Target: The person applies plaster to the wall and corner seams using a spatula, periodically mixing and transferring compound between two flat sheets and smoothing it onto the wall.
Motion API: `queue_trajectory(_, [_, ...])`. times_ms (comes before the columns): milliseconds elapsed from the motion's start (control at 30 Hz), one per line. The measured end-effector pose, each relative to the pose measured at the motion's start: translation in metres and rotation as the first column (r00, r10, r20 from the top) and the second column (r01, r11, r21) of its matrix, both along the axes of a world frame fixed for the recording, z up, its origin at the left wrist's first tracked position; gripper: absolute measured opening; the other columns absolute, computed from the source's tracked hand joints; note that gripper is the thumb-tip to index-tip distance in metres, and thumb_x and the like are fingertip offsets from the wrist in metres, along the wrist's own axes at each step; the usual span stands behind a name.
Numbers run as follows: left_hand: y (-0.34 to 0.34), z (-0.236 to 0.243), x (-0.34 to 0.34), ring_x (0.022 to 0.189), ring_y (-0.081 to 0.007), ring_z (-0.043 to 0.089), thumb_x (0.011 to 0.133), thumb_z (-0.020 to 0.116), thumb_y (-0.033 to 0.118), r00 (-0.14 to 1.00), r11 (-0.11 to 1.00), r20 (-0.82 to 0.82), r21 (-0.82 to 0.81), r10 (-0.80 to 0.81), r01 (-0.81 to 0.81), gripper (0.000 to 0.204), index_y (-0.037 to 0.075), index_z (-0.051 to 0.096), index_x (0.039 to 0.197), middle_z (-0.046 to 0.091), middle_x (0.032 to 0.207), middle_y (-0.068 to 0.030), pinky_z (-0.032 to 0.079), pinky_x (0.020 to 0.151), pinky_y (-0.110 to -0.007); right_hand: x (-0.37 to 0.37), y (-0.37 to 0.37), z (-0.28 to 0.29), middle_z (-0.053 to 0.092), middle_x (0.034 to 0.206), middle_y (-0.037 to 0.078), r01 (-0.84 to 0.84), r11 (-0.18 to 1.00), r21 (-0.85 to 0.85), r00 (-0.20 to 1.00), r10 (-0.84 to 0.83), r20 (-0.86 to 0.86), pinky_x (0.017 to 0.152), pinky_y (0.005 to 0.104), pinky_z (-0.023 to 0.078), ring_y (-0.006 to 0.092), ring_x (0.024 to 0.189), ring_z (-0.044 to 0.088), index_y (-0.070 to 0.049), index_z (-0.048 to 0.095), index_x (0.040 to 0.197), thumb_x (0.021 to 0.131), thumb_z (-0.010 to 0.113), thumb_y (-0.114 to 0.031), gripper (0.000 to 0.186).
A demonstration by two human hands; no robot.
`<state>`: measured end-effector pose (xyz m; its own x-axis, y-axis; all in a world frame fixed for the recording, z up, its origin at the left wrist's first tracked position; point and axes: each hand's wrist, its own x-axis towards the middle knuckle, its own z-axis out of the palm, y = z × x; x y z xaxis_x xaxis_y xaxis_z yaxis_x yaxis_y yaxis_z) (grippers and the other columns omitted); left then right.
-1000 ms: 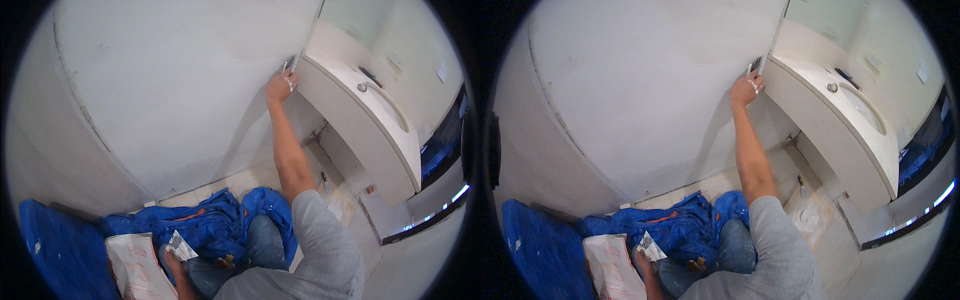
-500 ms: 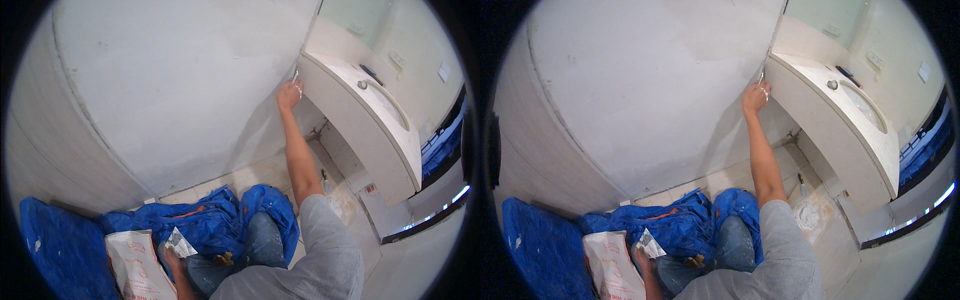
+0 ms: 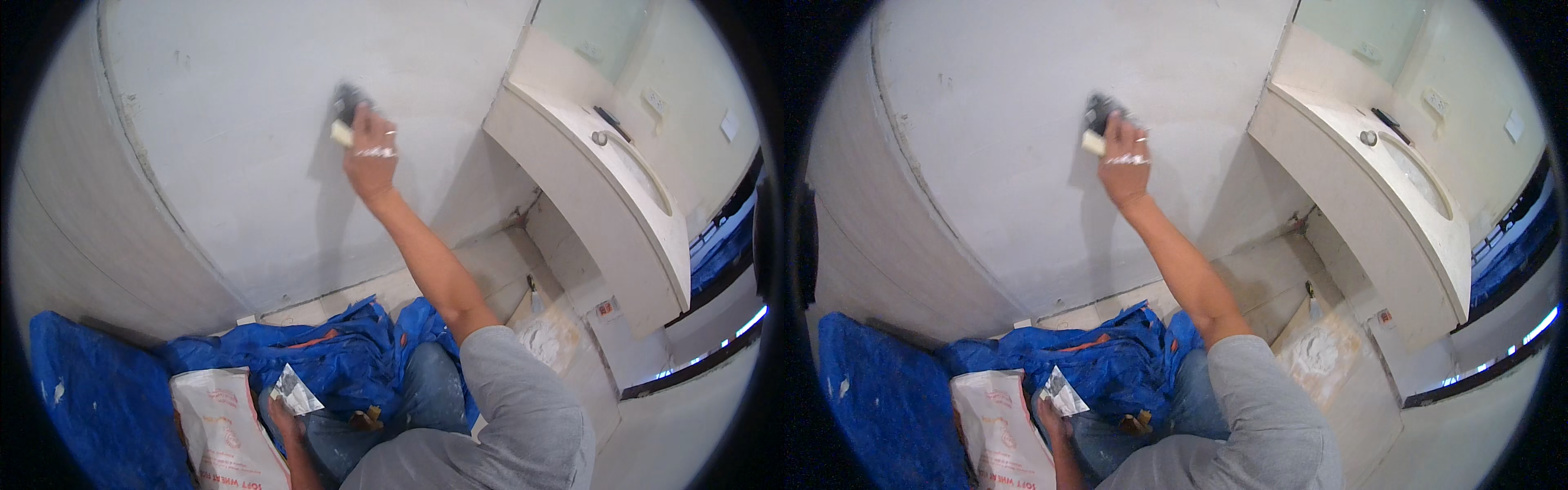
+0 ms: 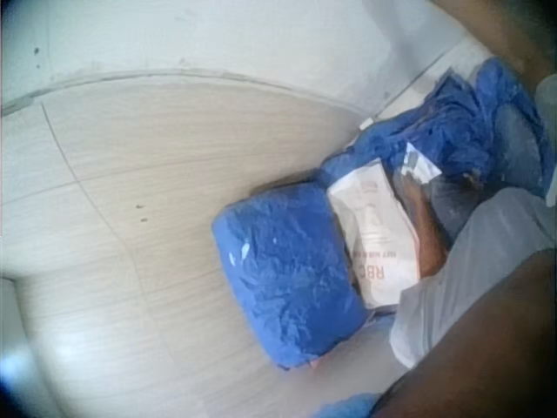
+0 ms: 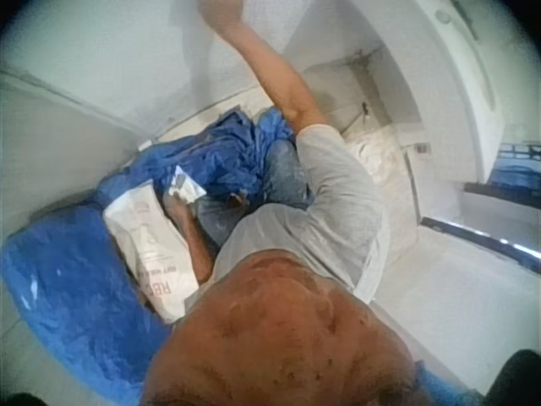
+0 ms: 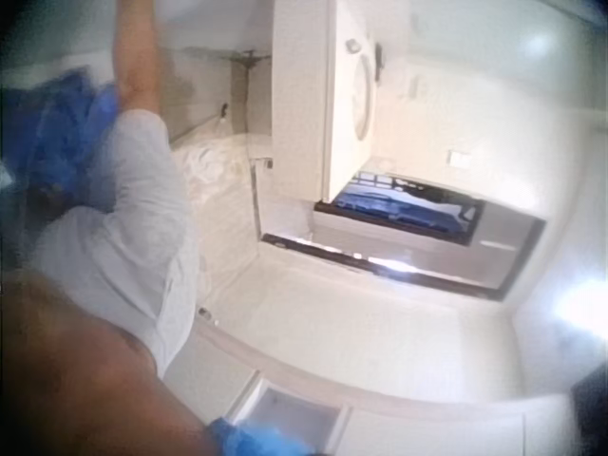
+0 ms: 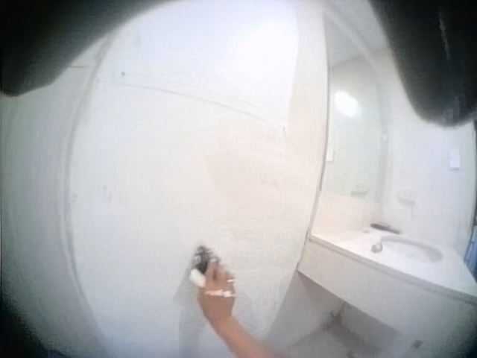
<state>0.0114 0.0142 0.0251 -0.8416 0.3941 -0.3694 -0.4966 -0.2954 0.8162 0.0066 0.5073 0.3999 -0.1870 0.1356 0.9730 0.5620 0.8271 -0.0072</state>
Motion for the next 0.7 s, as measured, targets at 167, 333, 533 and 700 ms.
queue_trajectory(167, [-0.017, -0.014, -0.003, 0.099, -0.0236, 0.066, 0.096, 0.045, 0.015, 0.994, 0.995, -0.111, -0.099, 0.019, -0.030, 0.032, 0.002, 0.059, 0.122, 0.064, 0.111, -0.0107, 0.053, 0.087, -0.038, 0.042, -0.022, -0.019, 0.061, 0.114, 0.019, -0.147, 0.970, -0.196, 0.982, 0.166, 0.088, 0.090, 0.0486, 0.051, 0.0357, 0.105, 0.060, 0.002, 0.058, 0.134, 0.083, 0.058, -0.002, 0.051])
queue_trajectory(333, [-0.003, 0.004, -0.002, 0.099, -0.0233, 0.065, 0.096, 0.045, 0.016, 0.996, 0.999, -0.076, -0.017, -0.045, 0.044, 0.032, 0.002, 0.059, 0.122, 0.063, 0.112, -0.0102, 0.053, 0.087, -0.038, 0.125, 0.085, -0.046, 0.060, 0.115, 0.021, 0.186, 0.940, -0.286, 0.917, -0.271, -0.294, 0.093, 0.0519, 0.046, 0.0429, 0.110, 0.056, 0.001, 0.061, 0.122, 0.093, 0.056, -0.008, 0.031])
queue_trajectory(533, [-0.006, 0.004, 0.003, 0.098, -0.0235, 0.065, 0.097, 0.046, 0.016, 0.997, 0.998, -0.064, -0.046, -0.041, 0.038, 0.029, 0.003, 0.059, 0.119, 0.063, 0.110, -0.0090, 0.053, 0.087, -0.037, 0.167, 0.135, -0.053, 0.057, 0.115, 0.020, 0.201, 0.890, -0.410, 0.912, -0.323, -0.253, 0.093, 0.0514, 0.045, 0.0412, 0.109, 0.056, 0.003, 0.058, 0.125, 0.095, 0.056, -0.010, 0.032])
queue_trajectory(700, [-0.008, 0.010, 0.003, 0.098, -0.0241, 0.065, 0.097, 0.045, 0.016, 1.000, 1.000, 0.002, -0.025, -0.001, 0.001, 0.029, 0.003, 0.059, 0.119, 0.062, 0.110, -0.0091, 0.053, 0.088, -0.038, 0.151, 0.140, -0.057, 0.055, 0.118, 0.020, 0.170, 0.877, -0.449, 0.931, -0.292, -0.217, 0.095, 0.0504, 0.043, 0.0403, 0.111, 0.053, 0.003, 0.058, 0.127, 0.094, 0.057, -0.007, 0.035])
